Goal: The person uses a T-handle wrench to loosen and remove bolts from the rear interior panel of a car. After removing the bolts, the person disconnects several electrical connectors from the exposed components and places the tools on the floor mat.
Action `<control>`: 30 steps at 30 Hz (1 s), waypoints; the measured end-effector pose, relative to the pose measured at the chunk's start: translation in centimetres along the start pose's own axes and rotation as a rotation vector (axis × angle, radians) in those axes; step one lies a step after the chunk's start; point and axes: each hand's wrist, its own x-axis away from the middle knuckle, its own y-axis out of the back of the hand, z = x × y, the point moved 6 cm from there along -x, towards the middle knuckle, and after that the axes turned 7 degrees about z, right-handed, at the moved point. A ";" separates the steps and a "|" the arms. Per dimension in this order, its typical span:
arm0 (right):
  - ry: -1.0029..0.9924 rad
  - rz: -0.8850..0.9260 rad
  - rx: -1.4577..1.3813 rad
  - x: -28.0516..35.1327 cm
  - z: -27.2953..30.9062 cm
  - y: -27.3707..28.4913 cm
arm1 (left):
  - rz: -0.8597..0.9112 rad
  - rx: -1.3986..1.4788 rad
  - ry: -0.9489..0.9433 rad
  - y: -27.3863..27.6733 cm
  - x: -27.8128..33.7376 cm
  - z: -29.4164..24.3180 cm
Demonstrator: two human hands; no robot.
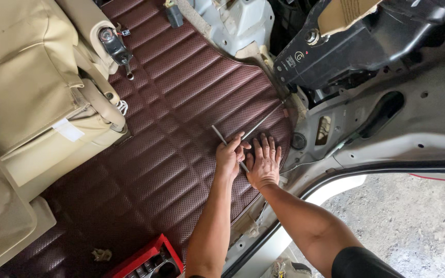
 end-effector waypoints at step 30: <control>0.013 0.003 0.000 0.0 0.0 0.1 | -0.012 0.027 0.030 0.2 -0.4 0.0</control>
